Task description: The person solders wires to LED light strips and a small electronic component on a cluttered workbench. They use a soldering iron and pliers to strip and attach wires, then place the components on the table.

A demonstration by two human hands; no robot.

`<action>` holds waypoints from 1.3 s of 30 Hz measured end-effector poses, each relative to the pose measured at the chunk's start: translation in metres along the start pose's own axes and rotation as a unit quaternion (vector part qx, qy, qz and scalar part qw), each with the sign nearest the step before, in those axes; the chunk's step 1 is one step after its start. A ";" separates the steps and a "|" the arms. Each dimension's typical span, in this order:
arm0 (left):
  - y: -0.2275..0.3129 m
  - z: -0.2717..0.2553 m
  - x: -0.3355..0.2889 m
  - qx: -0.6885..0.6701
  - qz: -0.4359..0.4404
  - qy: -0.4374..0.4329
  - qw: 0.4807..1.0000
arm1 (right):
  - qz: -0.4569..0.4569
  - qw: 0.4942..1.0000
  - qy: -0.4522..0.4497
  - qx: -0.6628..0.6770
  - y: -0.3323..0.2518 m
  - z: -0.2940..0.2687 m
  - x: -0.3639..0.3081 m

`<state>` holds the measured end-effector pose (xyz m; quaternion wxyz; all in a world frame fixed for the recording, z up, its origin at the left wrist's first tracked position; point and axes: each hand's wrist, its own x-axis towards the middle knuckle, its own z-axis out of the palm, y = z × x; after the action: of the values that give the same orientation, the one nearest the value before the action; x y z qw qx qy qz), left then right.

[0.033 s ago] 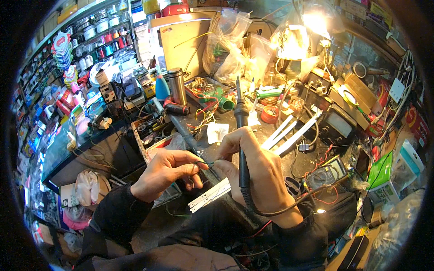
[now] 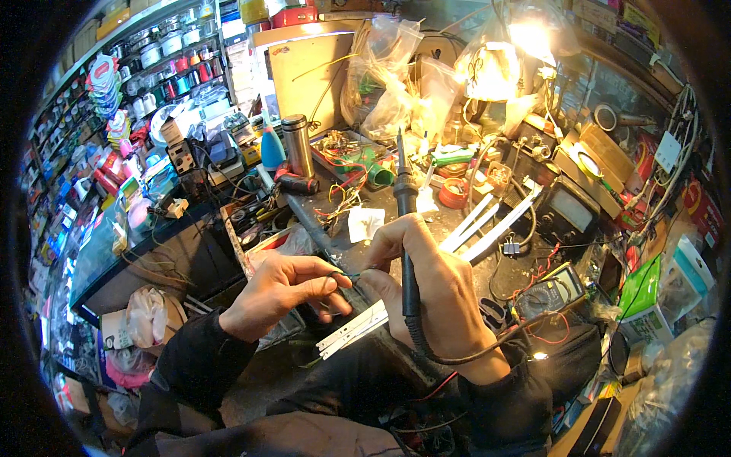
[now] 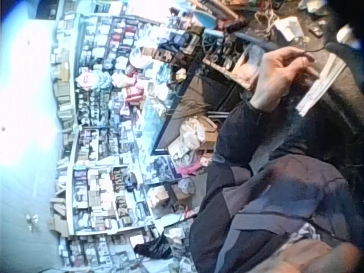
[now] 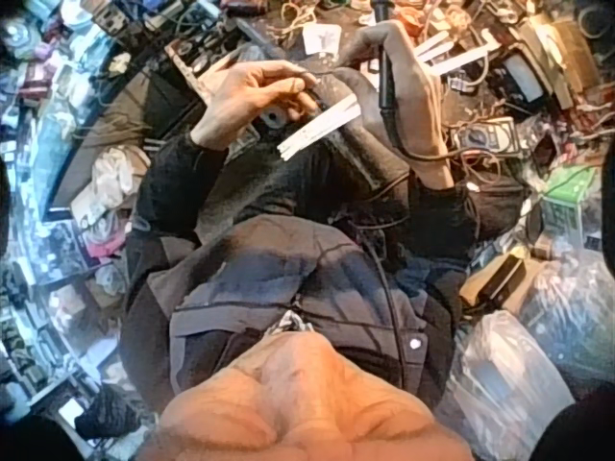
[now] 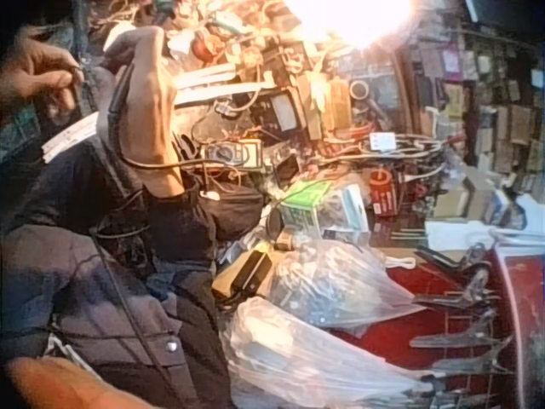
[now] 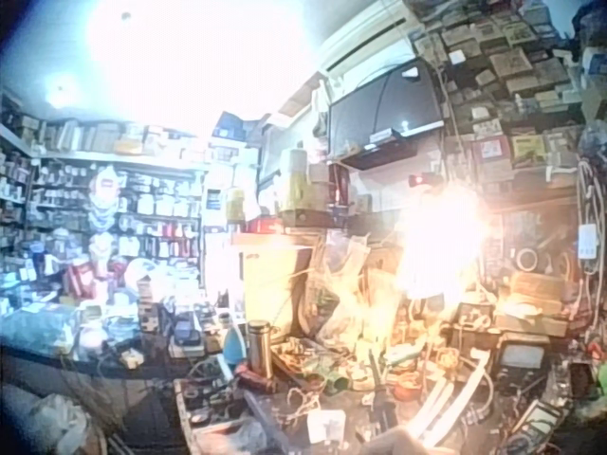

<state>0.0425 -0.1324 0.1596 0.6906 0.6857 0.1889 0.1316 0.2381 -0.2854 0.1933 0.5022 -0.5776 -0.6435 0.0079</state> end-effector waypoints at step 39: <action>-0.011 -0.004 0.003 -0.103 0.015 -0.073 0.992 | 0.019 0.999 0.041 -0.010 0.006 -0.013 0.006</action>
<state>0.0426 -0.1274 0.1481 0.7675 0.6213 0.1128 0.1107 0.2515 -0.2862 0.2001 0.5221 -0.5942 -0.6116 -0.0123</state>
